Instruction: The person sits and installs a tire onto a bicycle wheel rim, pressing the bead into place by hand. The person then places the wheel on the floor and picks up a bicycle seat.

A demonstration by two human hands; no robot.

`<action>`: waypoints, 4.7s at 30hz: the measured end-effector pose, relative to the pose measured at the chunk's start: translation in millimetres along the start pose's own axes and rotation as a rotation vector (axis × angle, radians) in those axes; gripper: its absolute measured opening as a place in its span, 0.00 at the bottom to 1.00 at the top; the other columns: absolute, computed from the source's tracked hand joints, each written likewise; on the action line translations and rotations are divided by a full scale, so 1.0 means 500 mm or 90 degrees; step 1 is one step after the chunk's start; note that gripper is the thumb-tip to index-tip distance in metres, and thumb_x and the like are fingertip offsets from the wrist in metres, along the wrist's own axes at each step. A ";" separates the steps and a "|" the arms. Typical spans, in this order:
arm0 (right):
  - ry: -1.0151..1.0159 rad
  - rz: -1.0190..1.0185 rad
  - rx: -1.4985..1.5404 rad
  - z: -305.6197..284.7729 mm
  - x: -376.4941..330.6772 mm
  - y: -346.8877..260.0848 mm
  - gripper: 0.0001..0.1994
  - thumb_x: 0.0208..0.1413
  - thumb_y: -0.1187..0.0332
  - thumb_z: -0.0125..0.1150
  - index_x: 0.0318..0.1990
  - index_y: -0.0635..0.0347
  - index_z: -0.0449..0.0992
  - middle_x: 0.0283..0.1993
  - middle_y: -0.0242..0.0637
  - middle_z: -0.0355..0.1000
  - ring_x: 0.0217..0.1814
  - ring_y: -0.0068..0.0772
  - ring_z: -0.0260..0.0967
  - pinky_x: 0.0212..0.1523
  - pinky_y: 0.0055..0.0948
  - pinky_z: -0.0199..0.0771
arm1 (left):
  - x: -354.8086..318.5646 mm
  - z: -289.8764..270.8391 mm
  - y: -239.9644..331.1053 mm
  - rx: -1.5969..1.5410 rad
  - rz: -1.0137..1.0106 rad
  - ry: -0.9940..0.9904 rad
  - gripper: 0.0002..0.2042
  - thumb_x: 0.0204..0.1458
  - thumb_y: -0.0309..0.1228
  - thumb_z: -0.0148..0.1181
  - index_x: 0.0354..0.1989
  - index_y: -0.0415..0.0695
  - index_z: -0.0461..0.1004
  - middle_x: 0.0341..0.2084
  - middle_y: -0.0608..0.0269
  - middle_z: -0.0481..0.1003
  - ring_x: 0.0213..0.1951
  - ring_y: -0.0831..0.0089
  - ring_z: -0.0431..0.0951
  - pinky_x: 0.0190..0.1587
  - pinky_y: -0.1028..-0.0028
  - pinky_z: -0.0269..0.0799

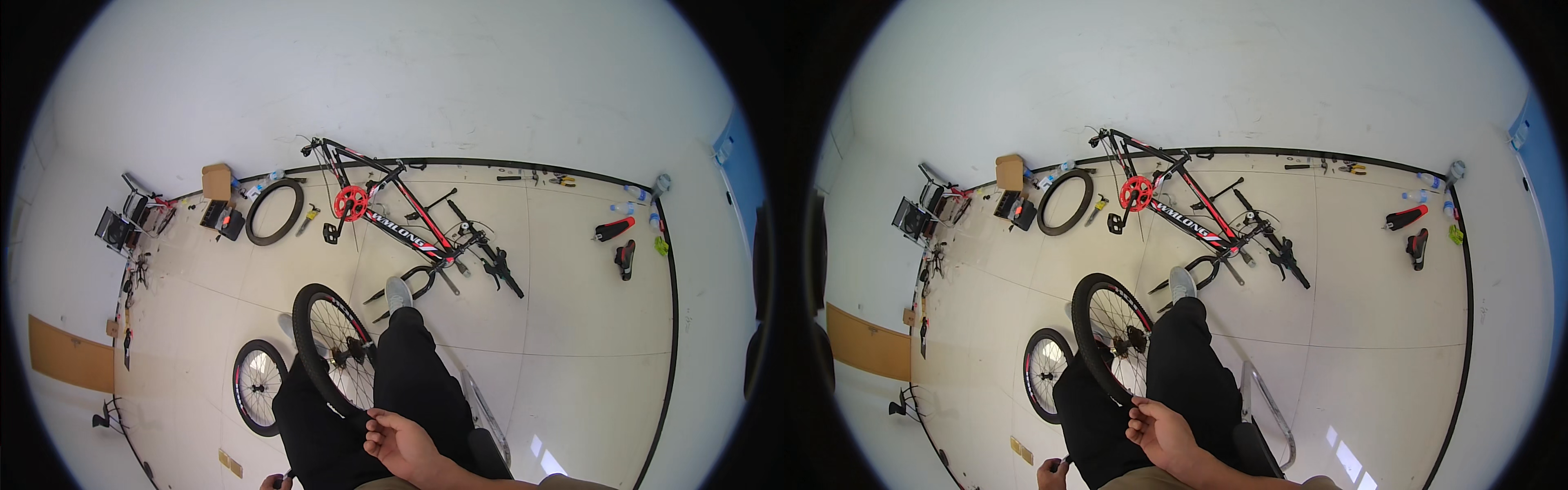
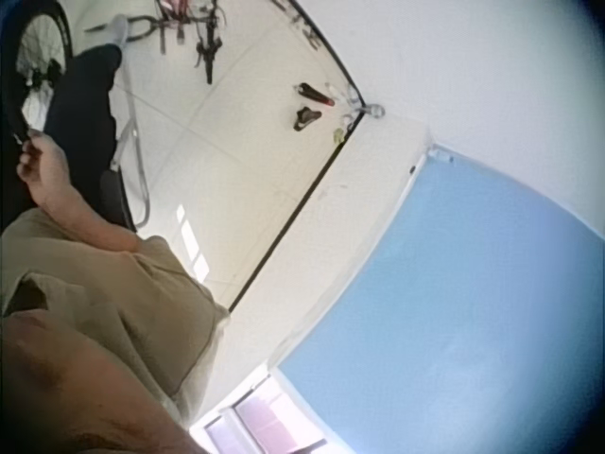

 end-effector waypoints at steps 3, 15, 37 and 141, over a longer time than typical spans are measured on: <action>0.004 0.003 -0.006 -0.002 -0.002 0.006 0.09 0.64 0.73 0.51 0.49 0.65 0.72 0.35 0.35 0.70 0.32 0.27 0.65 0.38 0.31 0.72 | 0.002 0.001 -0.018 -0.001 0.010 -0.009 0.20 0.62 0.43 0.60 0.49 0.36 0.77 0.39 0.52 0.80 0.40 0.64 0.76 0.48 0.65 0.72; -0.012 0.009 -0.021 -0.009 0.003 0.006 0.08 0.64 0.73 0.51 0.47 0.63 0.72 0.35 0.35 0.70 0.31 0.25 0.65 0.39 0.31 0.72 | -0.001 0.000 -0.001 0.002 0.006 -0.017 0.22 0.62 0.44 0.59 0.50 0.34 0.77 0.41 0.49 0.81 0.42 0.60 0.78 0.49 0.64 0.73; -0.010 -0.002 -0.054 -0.012 -0.001 0.001 0.08 0.62 0.74 0.50 0.46 0.62 0.71 0.34 0.34 0.69 0.31 0.26 0.63 0.37 0.29 0.68 | -0.015 -0.008 0.024 0.028 -0.014 0.029 0.28 0.53 0.45 0.63 0.55 0.35 0.74 0.46 0.44 0.79 0.49 0.56 0.80 0.55 0.65 0.74; -0.012 0.004 -0.023 -0.031 0.040 0.030 0.08 0.63 0.71 0.52 0.48 0.61 0.72 0.35 0.33 0.72 0.31 0.25 0.66 0.38 0.31 0.72 | 0.021 -0.004 -0.014 0.012 0.034 -0.013 0.20 0.62 0.41 0.60 0.47 0.32 0.77 0.39 0.49 0.80 0.41 0.58 0.76 0.50 0.63 0.71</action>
Point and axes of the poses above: each hand's wrist, its own x-axis towards the middle knuckle, its own z-axis out of the palm, y = z × x, the point moved 2 cm from there along x, towards the middle knuckle
